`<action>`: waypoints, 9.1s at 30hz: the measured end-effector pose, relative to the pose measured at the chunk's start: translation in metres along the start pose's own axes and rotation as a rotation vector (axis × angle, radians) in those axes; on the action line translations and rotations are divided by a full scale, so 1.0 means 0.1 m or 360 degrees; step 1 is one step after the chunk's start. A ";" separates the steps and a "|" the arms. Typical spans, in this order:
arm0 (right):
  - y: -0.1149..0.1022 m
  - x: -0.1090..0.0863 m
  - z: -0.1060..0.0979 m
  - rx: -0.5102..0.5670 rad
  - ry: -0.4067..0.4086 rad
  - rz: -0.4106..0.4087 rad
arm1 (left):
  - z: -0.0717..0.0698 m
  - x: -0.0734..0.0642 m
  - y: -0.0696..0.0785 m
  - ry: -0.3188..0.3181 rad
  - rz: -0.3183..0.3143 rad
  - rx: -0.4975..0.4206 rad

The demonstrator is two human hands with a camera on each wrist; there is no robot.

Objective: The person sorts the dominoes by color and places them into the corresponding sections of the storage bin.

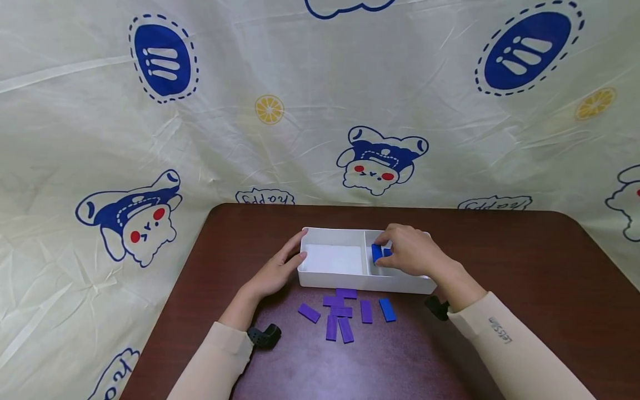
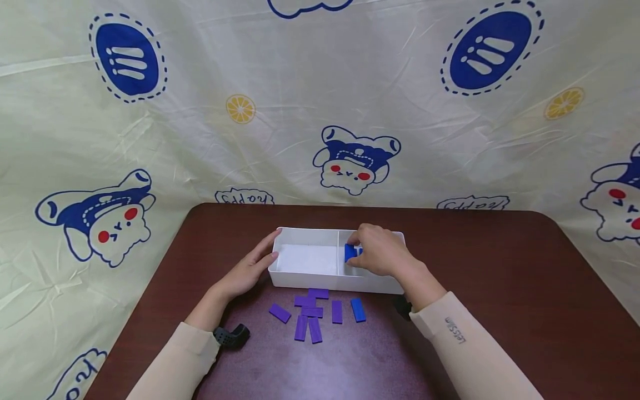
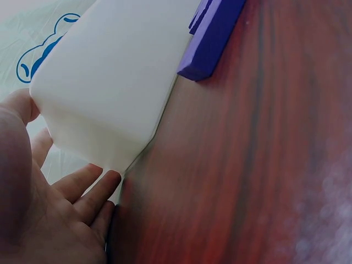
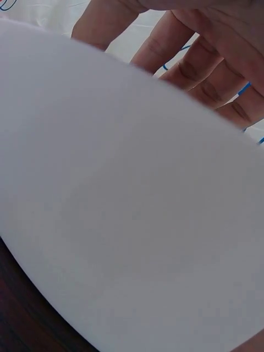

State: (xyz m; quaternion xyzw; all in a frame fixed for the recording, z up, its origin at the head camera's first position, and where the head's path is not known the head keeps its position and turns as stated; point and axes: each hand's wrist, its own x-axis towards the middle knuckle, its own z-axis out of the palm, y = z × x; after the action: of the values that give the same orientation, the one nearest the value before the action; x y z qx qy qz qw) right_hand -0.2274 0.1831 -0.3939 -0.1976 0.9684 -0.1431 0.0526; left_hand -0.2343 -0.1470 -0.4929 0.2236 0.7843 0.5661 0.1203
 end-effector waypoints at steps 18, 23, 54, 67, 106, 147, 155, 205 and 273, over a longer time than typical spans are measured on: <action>0.03 0.12 0.14 -0.0001 -0.0029 -0.0005 | 0.01 0.00 0.01 -0.0001 0.0013 0.0010; 0.06 0.15 0.19 0.0008 -0.0049 0.0014 | 0.01 0.00 0.01 -0.0004 0.0021 0.0005; 0.07 0.28 0.37 -0.0041 -0.0069 0.0044 | 0.00 0.00 -0.02 -0.0004 0.0004 0.0002; 0.10 0.32 0.40 -0.0067 -0.0077 0.0059 | 0.01 0.00 -0.01 -0.0011 -0.0003 -0.0002; 0.11 0.28 0.36 0.0005 -0.0071 0.0070 | 0.01 0.00 0.00 -0.0015 -0.0009 -0.0006; 0.12 -0.24 -0.01 0.0012 0.0096 0.0070 | -0.02 -0.01 0.02 -0.0008 -0.0004 -0.0004; 0.11 -0.36 -0.05 -0.0031 0.0133 0.0028 | -0.01 0.00 0.02 -0.0010 0.0002 -0.0008; -0.09 -0.83 0.20 0.0103 0.0024 -0.0061 | -0.02 0.00 0.00 -0.0007 -0.0010 0.0011; -0.05 -0.80 0.44 -0.0009 -0.0031 -0.0195 | 0.00 -0.01 0.02 -0.0008 -0.0012 0.0003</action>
State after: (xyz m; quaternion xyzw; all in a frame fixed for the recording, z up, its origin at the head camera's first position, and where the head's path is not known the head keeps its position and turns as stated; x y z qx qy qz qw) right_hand -0.1454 0.1988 -0.4308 -0.2580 0.9543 -0.1415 0.0526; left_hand -0.2333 -0.1467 -0.4912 0.2222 0.7854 0.5643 0.1241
